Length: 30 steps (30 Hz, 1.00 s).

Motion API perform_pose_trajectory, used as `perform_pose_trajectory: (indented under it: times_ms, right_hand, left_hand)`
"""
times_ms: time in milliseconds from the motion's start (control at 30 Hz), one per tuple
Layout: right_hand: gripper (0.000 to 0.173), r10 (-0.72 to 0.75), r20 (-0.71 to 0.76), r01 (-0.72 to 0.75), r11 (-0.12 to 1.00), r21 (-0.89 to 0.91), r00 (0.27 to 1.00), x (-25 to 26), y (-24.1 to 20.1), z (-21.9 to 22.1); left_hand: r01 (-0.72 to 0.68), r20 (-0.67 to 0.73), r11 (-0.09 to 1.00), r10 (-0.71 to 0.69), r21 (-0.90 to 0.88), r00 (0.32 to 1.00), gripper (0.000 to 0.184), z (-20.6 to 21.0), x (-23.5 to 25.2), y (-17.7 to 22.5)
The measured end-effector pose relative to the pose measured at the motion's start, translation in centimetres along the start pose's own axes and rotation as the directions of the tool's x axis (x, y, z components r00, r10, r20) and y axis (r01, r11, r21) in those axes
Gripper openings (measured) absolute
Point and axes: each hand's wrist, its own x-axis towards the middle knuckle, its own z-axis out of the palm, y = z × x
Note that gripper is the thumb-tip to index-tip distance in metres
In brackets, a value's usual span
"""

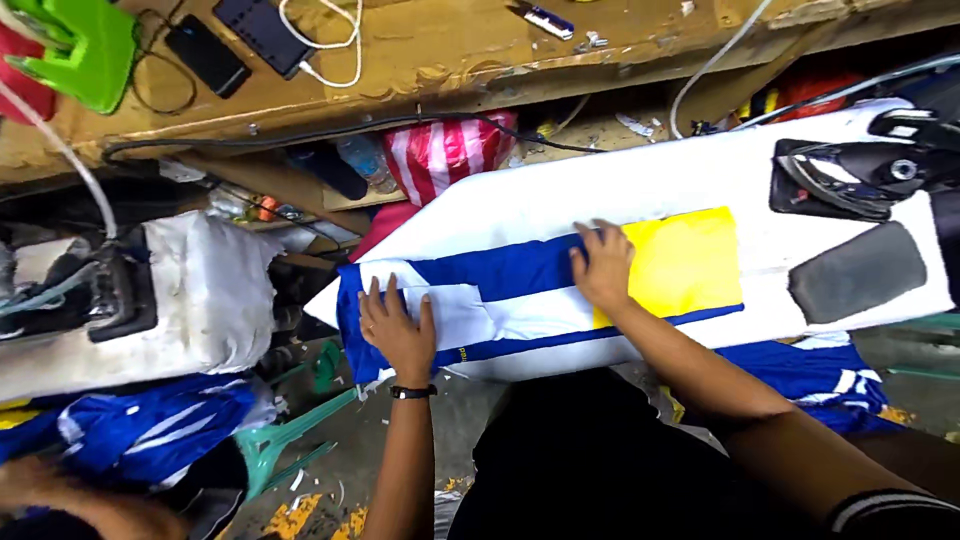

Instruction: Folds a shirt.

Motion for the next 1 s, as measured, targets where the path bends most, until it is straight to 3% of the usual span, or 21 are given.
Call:
perform_pose_trajectory:
  times_ms: [100, 200, 300, 433, 533, 600, 700, 767, 833, 867, 900, 933, 1000]
  right_hand:
    - [0.051, 0.368, -0.038, -0.369, 0.917, -0.153, 0.929, 1.0, 8.3, -1.3]
    - [0.057, 0.593, -0.092, -0.598, 0.772, -0.217, 0.8, 0.0, 14.5, -2.4]
    - [0.06, 0.72, -0.097, -0.725, 0.673, -0.145, 0.688, -0.9, 16.8, -5.0]
    - [0.078, 0.733, -0.124, -0.743, 0.654, -0.14, 0.669, -4.2, 19.2, -6.7]
    - [0.077, 0.759, 0.105, -0.766, 0.63, 0.126, 0.642, -6.7, 20.4, -8.1]
    - [0.059, 0.732, 0.29, -0.768, 0.48, 0.423, 0.617, -7.8, 20.9, -9.0]
    - [0.034, 0.664, 0.416, -0.675, 0.183, 0.715, 0.621, -7.6, 17.7, -11.9]
    - [0.025, 0.627, 0.397, -0.57, 0.094, 0.816, 0.671, -6.2, 13.3, -14.2]
    - [0.032, 0.581, 0.305, -0.481, 0.175, 0.859, 0.755, -4.8, 7.3, -15.7]
    - [0.04, 0.528, 0.251, -0.435, 0.257, 0.863, 0.811, -4.3, 3.6, -16.0]
    - [0.05, 0.453, 0.214, -0.395, 0.355, 0.847, 0.866, -4.2, -0.4, -16.2]
    - [0.057, 0.357, 0.203, -0.359, 0.452, 0.816, 0.912, -4.5, -4.6, -16.1]
    - [0.066, 0.062, 0.27, -0.258, 0.557, 0.789, 0.961, -5.8, -11.8, -14.8]
  left_hand:
    - [-0.05, 0.111, 0.985, 0.032, 0.164, 0.993, 0.067, 4.7, 0.2, -0.4]
    - [-0.051, 0.094, 0.96, 0.026, 0.274, 0.995, 0.068, 7.5, 0.0, -2.1]
    - [-0.046, 0.111, 0.959, 0.015, 0.28, 0.994, 0.069, 7.4, 0.0, -2.1]
    - [-0.021, 0.132, 0.972, -0.01, 0.233, 0.991, 0.071, 6.6, 0.2, -1.5]
    - [-0.089, 0.122, 0.985, 0.071, 0.149, 0.99, 0.078, 5.2, -0.8, 2.1]
    - [-0.219, 0.199, 0.972, 0.198, 0.089, 0.96, 0.082, 5.5, -2.9, 5.6]
    - [-0.377, 0.392, 0.924, 0.369, -0.06, 0.843, 0.081, 9.2, -6.9, 8.4]
    - [-0.387, 0.563, 0.907, 0.409, -0.165, 0.719, 0.078, 10.8, -7.9, 8.3]
    - [-0.255, 0.616, 0.906, 0.417, -0.338, 0.668, 0.064, 9.3, -7.0, 8.4]
    - [-0.105, 0.593, 0.875, 0.404, -0.472, 0.696, 0.055, 7.4, -6.2, 8.5]
    - [0.079, 0.564, 0.783, 0.369, -0.616, 0.739, 0.05, 5.2, -5.4, 8.3]
    - [0.261, 0.539, 0.614, 0.322, -0.745, 0.778, 0.051, 3.0, -4.7, 7.7]
    - [0.477, 0.507, 0.174, 0.256, -0.861, 0.823, 0.071, -1.0, -3.4, 5.1]
